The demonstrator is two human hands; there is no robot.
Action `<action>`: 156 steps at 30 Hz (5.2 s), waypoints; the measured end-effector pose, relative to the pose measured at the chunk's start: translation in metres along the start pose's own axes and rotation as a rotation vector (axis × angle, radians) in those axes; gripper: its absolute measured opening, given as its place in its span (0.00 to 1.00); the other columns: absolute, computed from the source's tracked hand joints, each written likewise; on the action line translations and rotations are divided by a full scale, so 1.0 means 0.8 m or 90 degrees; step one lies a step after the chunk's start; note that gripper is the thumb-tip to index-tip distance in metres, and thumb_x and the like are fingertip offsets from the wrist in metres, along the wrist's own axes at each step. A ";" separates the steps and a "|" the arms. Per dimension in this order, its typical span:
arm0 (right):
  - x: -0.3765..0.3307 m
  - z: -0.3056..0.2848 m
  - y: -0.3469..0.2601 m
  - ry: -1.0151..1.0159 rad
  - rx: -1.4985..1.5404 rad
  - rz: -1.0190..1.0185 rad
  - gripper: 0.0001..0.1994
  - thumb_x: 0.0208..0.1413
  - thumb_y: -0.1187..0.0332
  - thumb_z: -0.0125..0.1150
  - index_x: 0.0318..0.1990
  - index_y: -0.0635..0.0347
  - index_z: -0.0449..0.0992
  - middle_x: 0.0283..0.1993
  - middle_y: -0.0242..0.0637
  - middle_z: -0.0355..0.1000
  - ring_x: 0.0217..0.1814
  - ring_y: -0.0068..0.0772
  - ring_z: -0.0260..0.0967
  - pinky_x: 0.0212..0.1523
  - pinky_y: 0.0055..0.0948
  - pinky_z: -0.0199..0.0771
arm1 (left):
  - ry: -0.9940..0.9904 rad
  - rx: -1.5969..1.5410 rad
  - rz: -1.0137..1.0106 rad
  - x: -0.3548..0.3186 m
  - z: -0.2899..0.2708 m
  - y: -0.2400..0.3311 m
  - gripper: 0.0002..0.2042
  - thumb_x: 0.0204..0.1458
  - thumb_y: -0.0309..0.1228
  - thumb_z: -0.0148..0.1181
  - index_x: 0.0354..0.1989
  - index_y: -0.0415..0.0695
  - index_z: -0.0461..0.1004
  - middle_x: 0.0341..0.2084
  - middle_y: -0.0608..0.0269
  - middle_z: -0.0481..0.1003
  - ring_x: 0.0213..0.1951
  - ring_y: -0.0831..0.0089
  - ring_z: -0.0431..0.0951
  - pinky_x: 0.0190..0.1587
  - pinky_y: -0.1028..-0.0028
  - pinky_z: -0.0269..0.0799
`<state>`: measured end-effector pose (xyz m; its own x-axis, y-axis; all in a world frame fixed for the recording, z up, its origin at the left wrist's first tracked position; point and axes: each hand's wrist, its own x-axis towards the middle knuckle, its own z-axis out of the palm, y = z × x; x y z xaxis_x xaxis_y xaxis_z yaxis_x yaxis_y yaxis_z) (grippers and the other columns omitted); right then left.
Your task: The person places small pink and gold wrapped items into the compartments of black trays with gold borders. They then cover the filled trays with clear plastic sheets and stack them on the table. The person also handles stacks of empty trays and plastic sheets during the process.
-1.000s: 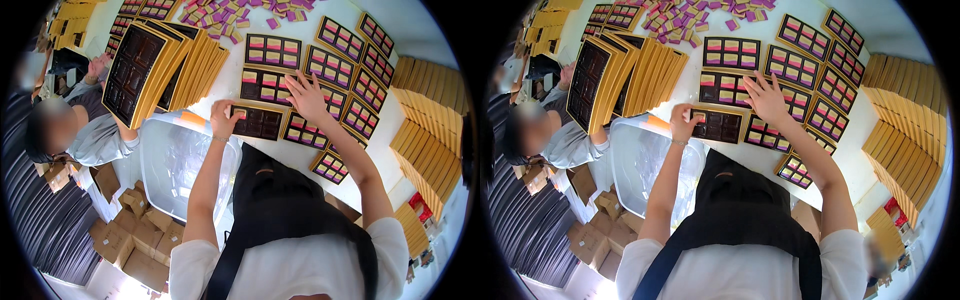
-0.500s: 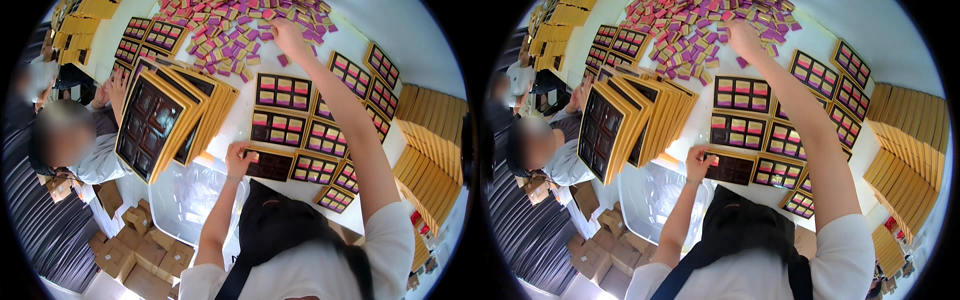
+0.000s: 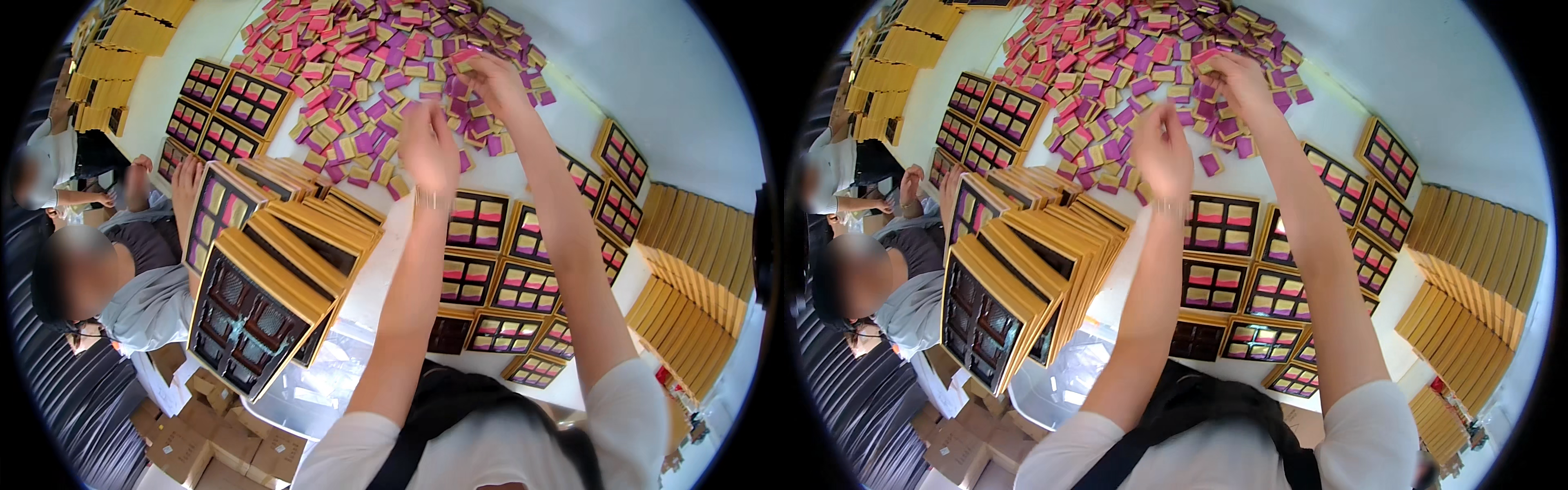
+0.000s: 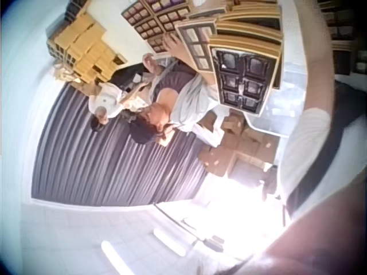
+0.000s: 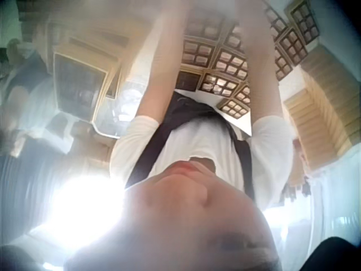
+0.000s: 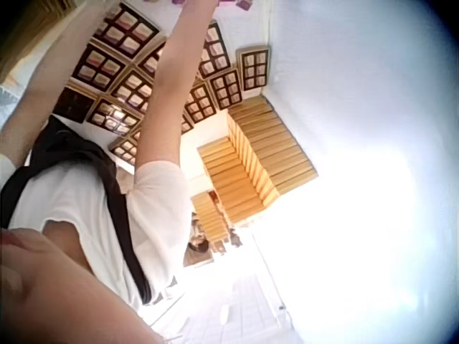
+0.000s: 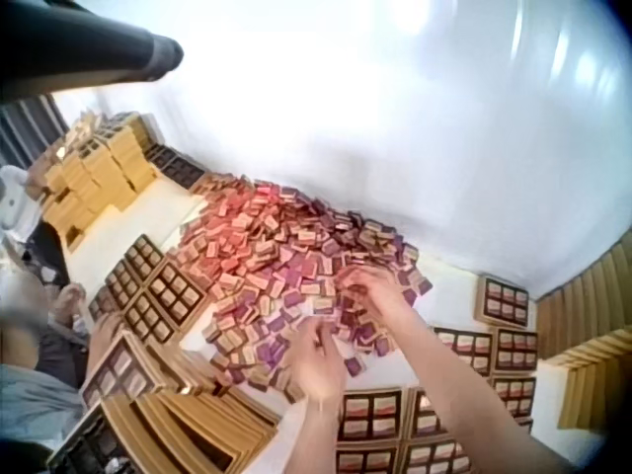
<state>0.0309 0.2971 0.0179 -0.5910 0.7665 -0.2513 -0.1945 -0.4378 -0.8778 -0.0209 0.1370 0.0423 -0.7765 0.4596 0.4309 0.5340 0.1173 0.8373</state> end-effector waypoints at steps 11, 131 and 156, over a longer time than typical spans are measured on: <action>-0.075 -0.038 -0.073 -0.063 0.072 0.037 0.09 0.60 0.73 0.52 0.46 0.69 0.67 0.42 0.44 0.73 0.44 0.38 0.75 0.47 0.30 0.79 | -0.106 0.499 -0.071 0.125 0.124 -0.108 0.08 0.49 0.30 0.56 0.36 0.47 0.78 0.37 0.59 0.74 0.43 0.59 0.71 0.42 0.60 0.69; -0.536 -0.021 0.111 0.109 -0.226 0.173 0.06 0.50 0.77 0.59 0.36 0.63 0.71 0.30 0.29 0.71 0.29 0.17 0.66 0.29 0.17 0.65 | -0.373 0.107 -0.181 -0.218 -0.249 -0.037 0.09 0.44 0.32 0.68 0.32 0.42 0.81 0.26 0.61 0.79 0.26 0.76 0.77 0.30 0.77 0.73; -0.645 0.022 0.180 -0.182 -1.041 -0.191 0.39 0.47 0.51 0.61 0.63 0.66 0.59 0.71 0.41 0.49 0.74 0.38 0.41 0.70 0.48 0.40 | -0.369 0.268 -0.123 -0.248 -0.226 -0.063 0.29 0.34 0.47 0.74 0.36 0.40 0.68 0.32 0.55 0.69 0.36 0.57 0.70 0.41 0.61 0.68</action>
<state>0.2945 -0.1698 0.0282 -0.8350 0.5422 -0.0934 0.5308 0.7492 -0.3963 0.0456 -0.1190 -0.0250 -0.6305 0.7743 -0.0546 0.5794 0.5163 0.6306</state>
